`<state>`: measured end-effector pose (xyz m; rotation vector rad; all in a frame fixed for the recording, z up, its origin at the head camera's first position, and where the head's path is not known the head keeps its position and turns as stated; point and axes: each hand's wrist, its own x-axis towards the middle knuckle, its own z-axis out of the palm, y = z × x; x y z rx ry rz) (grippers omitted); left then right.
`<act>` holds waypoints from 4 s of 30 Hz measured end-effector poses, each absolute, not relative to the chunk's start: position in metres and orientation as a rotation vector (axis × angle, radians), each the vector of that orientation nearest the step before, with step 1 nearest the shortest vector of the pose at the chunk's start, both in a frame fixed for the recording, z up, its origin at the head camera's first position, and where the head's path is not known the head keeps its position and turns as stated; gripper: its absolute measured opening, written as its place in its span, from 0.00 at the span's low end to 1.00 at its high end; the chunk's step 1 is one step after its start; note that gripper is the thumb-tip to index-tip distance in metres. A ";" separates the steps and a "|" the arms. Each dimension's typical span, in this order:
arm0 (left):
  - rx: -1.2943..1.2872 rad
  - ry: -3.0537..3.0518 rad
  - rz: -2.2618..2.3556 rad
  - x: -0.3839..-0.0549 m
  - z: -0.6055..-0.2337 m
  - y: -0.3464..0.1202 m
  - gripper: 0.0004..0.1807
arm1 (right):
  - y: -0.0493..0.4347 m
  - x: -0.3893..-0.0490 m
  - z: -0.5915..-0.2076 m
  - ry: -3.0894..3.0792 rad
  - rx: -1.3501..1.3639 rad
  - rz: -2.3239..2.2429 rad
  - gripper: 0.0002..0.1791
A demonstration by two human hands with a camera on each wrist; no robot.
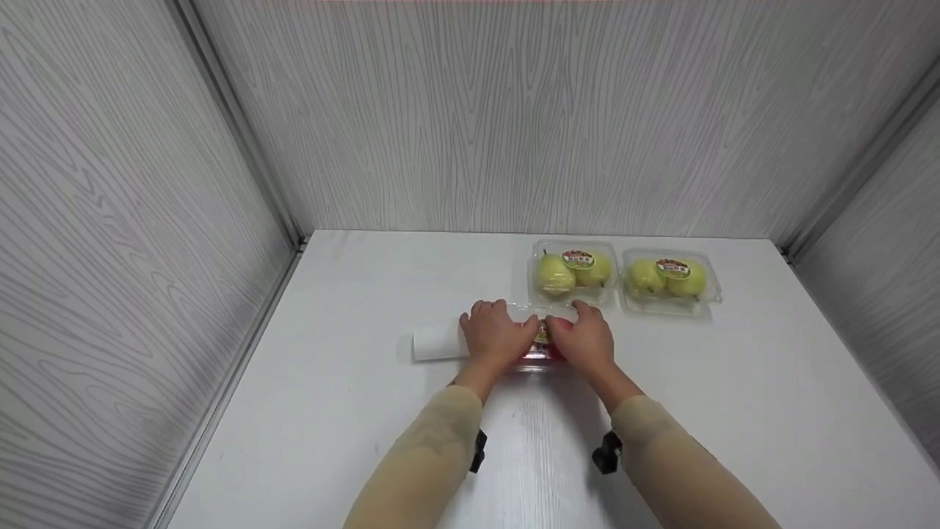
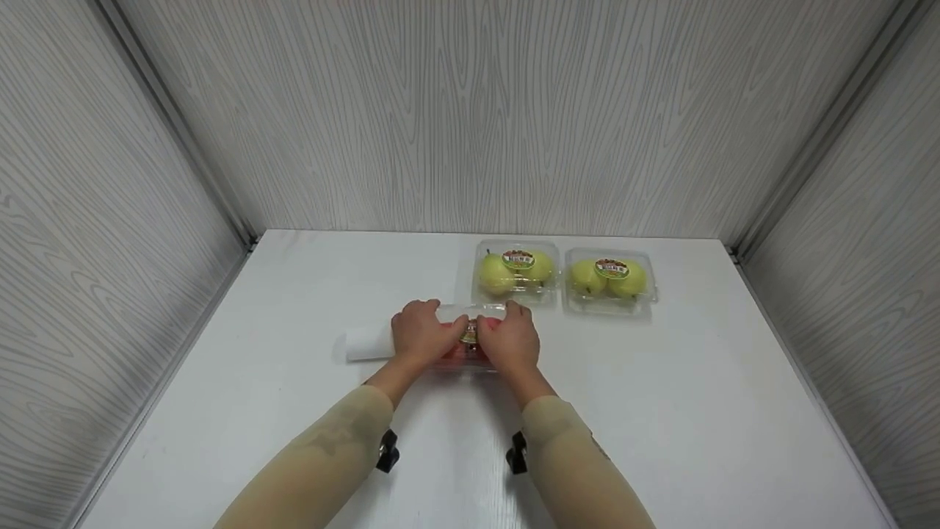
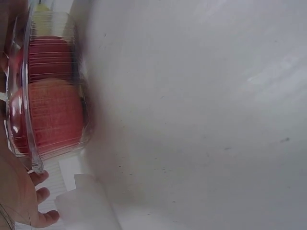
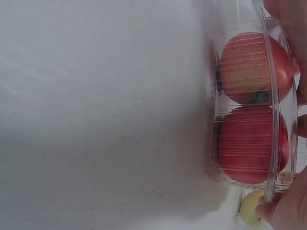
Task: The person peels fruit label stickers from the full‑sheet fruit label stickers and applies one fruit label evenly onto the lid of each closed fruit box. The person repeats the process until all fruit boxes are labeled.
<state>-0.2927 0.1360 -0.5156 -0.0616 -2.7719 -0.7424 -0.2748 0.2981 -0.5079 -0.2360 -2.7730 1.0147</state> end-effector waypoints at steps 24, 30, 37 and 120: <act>-0.205 -2.798 -0.777 -0.289 -0.515 0.127 0.37 | 0.302 -0.269 -0.518 -2.761 -0.198 1.099 0.36; -0.278 -2.841 -0.755 -0.290 -0.516 0.121 0.43 | 0.304 -0.266 -0.519 -2.779 -0.121 1.099 0.43; -0.275 -2.885 -0.749 -0.288 -0.517 0.120 0.45 | 0.305 -0.263 -0.519 -2.789 -0.106 1.099 0.44; -0.379 -3.004 -0.744 -0.288 -0.512 0.112 0.57 | 0.315 -0.260 -0.517 -2.903 -0.012 1.219 0.54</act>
